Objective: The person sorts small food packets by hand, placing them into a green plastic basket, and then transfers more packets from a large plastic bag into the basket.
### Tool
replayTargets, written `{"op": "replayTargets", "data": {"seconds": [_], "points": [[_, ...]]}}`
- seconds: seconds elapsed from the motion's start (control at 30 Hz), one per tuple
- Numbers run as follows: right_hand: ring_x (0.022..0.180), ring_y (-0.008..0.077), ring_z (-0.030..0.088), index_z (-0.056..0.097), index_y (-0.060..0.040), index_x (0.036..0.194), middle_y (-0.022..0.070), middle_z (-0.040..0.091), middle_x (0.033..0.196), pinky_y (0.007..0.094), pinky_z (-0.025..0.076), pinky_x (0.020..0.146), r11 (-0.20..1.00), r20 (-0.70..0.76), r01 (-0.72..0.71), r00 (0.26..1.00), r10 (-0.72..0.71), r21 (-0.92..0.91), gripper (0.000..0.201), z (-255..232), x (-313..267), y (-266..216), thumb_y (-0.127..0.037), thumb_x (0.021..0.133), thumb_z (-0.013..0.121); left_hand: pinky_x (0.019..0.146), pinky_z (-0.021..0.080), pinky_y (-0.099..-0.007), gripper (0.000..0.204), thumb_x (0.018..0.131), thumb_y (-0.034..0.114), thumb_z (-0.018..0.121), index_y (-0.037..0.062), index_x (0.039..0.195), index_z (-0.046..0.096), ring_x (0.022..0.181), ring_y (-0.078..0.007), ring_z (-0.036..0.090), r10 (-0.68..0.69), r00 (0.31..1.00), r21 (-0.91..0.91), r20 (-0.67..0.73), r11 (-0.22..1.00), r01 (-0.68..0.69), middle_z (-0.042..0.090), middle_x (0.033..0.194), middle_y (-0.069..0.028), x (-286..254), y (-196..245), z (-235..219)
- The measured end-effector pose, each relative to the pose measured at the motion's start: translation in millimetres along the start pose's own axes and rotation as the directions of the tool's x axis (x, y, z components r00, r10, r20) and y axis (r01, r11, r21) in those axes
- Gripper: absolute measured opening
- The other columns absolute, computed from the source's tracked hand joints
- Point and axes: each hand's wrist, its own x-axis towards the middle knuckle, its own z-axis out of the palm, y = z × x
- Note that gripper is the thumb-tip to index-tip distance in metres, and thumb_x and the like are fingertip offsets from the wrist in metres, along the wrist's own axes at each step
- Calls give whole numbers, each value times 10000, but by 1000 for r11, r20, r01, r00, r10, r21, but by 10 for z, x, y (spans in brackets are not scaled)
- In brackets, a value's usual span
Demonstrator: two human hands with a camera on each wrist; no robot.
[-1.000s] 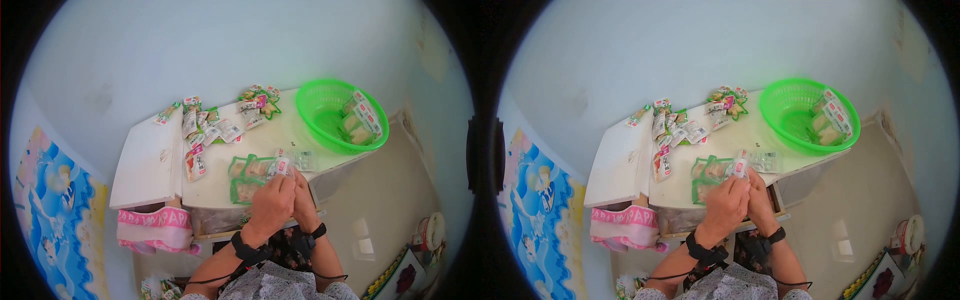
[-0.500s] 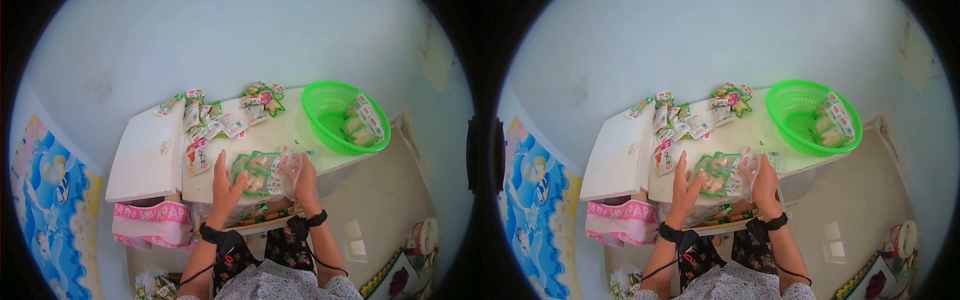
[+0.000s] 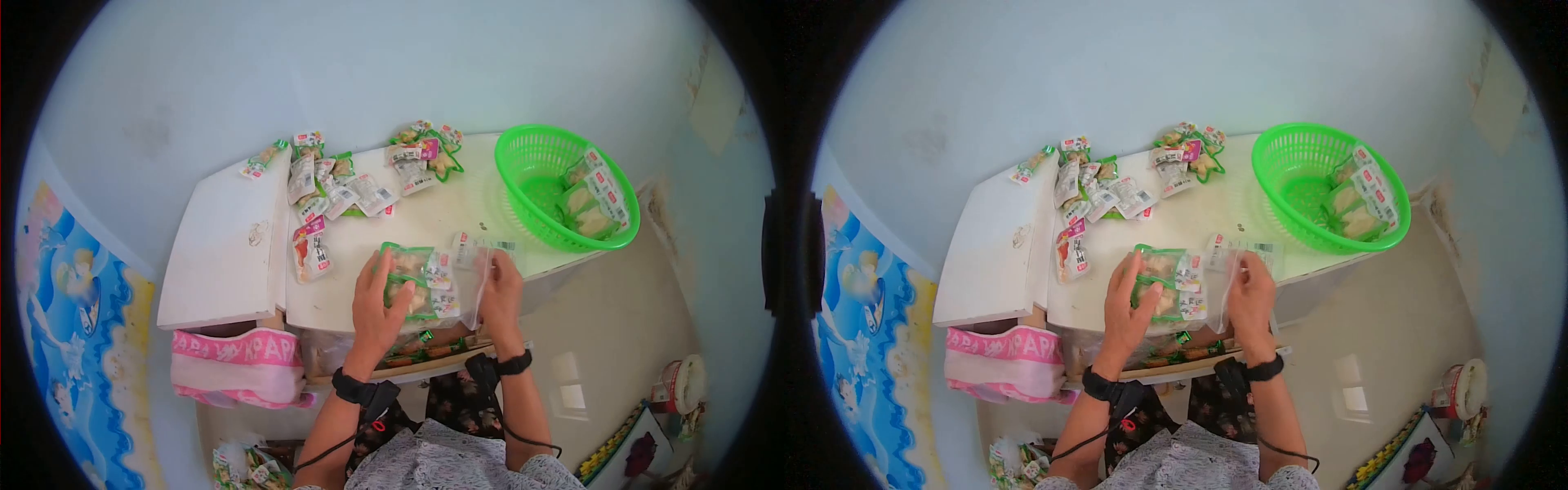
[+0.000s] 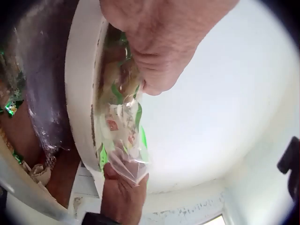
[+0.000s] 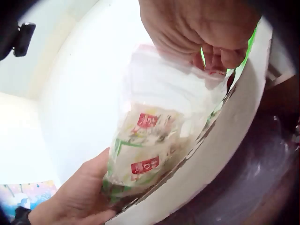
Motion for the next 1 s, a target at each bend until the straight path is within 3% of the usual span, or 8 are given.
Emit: {"op": "replayTargets", "data": {"seconds": [0.1,0.2,0.3,0.4,0.5,0.7,0.93,1.0], "points": [[825,151,631,641,2,1267,88,695,931,302,504,772,989,-2,-149,989,149,-26,412,-295,-95,-208,-339,1041,599,1101,426,-426,641,964,216,651,-23,1519,439,1292,-359,558,4,999,73,-32,997,-2,483,1474,-258,-37,63,31],[750,187,584,513,1,1436,99,663,891,347,503,760,987,91,-74,992,87,-139,624,-343,-170,-298,-470,1032,576,1119,410,-442,621,984,227,614,-28,1521,432,1320,-403,525,17,999,142,-44,990,-11,445,1498,-294,-52,133,20],[799,189,627,420,-2,1517,106,684,952,348,509,773,964,240,-146,950,199,-221,735,-300,-161,-522,-513,1013,580,1126,399,-467,625,990,236,603,-35,1522,419,1341,-447,491,23,998,206,-52,979,-12,416,1514,-322,-98,128,15],[830,173,656,398,-11,1539,114,688,954,323,516,788,980,275,-72,954,122,-184,716,-117,-135,-336,-389,990,659,1132,391,-480,644,993,241,599,-52,1528,391,1355,-470,469,9,998,239,-65,971,6,398,1524,-338,-179,137,4],[822,149,658,391,-8,1544,119,691,907,284,514,782,985,299,-134,949,97,107,693,-18,-142,-334,-149,946,710,1136,388,-482,666,996,244,598,-77,1529,362,1361,-484,458,-33,997,222,-68,974,47,388,1527,-348,-221,183,-23],[797,142,666,473,-106,1535,101,707,858,289,531,755,973,259,223,945,-200,-61,681,135,17,-873,62,902,662,1140,387,-475,704,1014,264,610,-94,1542,314,1381,-471,440,-34,992,154,-125,987,53,371,1538,-343,-255,112,-22],[827,227,681,539,-173,1497,120,726,965,345,551,761,779,389,627,725,-569,-29,642,350,324,-1755,44,907,672,1185,348,-497,1000,915,246,784,-1,1630,131,1492,-389,352,-160,975,-394,-153,915,88,313,1612,-277,-287,-21,-172],[845,242,679,556,-175,1483,113,729,998,356,552,764,722,407,691,671,-620,-40,640,334,342,-1882,43,895,684,1188,342,-516,1113,847,254,849,26,1642,103,1514,-374,321,-210,962,-423,-172,898,121,287,1631,-264,-279,-50,-204]]}}
